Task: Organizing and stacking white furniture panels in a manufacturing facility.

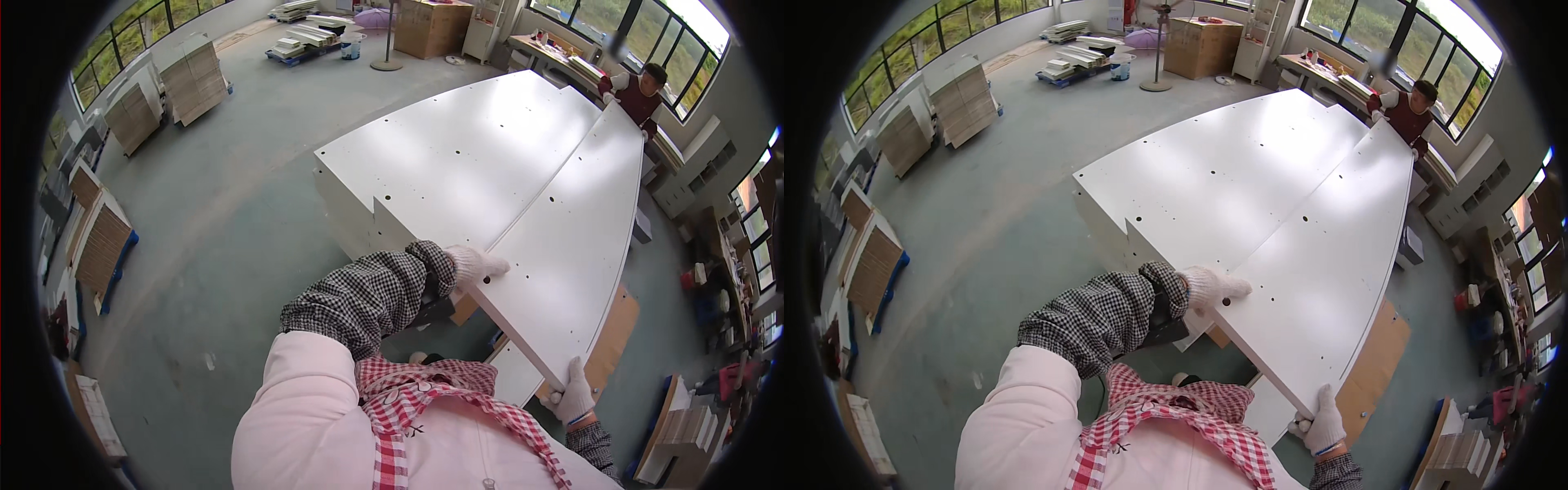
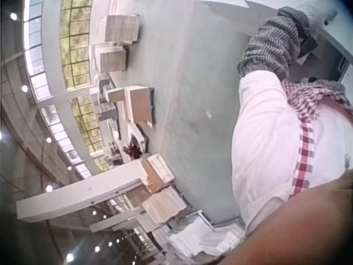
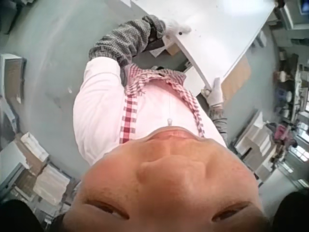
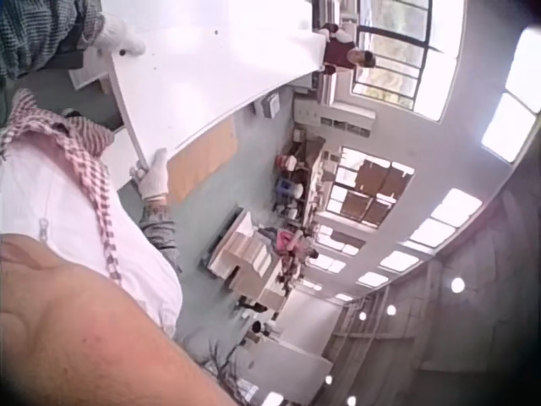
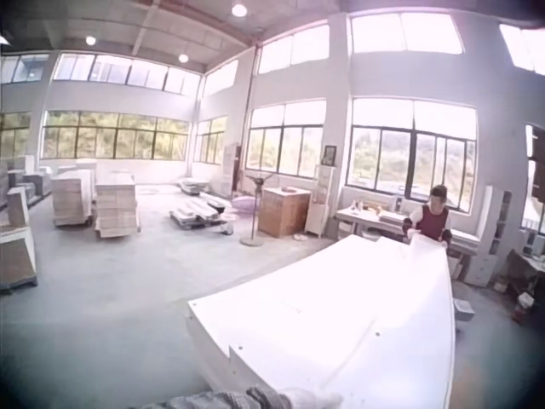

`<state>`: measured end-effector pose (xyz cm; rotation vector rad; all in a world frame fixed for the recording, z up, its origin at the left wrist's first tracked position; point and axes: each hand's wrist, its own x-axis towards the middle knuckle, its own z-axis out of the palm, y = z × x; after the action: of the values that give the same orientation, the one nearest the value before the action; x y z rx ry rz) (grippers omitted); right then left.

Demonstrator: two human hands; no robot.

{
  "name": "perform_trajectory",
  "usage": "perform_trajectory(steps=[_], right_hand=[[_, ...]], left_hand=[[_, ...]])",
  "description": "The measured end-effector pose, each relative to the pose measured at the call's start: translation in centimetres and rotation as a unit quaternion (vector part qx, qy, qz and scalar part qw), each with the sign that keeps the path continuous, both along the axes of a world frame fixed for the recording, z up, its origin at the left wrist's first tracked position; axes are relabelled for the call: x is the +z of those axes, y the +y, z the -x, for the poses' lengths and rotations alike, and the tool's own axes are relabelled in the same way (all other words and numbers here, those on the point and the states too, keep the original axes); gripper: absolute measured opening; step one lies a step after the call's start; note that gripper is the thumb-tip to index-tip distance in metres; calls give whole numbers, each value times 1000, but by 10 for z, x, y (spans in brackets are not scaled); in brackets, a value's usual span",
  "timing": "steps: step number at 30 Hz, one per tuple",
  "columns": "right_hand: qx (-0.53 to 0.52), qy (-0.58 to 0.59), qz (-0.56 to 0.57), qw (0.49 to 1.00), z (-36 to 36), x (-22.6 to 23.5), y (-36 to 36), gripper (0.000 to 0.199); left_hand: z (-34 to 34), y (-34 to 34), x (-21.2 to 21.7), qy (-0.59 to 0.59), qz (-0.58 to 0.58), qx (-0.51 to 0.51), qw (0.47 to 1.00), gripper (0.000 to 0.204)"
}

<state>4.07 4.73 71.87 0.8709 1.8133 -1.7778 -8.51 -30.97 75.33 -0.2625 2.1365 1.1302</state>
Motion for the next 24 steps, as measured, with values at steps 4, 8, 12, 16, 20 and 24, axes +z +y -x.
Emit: perform_trajectory(steps=[4,8,12,16,20,24], right_hand=[[14,-12,-1,1000,37,-12,-55,49],[43,-7,31,999,70,-31,-95,51],[85,5,48,995,108,-36,-140,51],[114,17,47,992,140,-48,-179,50],[100,22,-1,995,175,-44,-253,53],[142,1,-58,988,216,-51,-346,54]], left_hand=[[45,-71,-43,52,29,-154,986,60],[74,-122,-31,128,85,-260,953,63],[104,-163,-24,22,101,-158,982,55],[144,-245,-120,176,94,-300,933,60],[168,-285,-76,-18,-73,-2,997,45],[190,-388,-95,72,-36,-55,995,39]])
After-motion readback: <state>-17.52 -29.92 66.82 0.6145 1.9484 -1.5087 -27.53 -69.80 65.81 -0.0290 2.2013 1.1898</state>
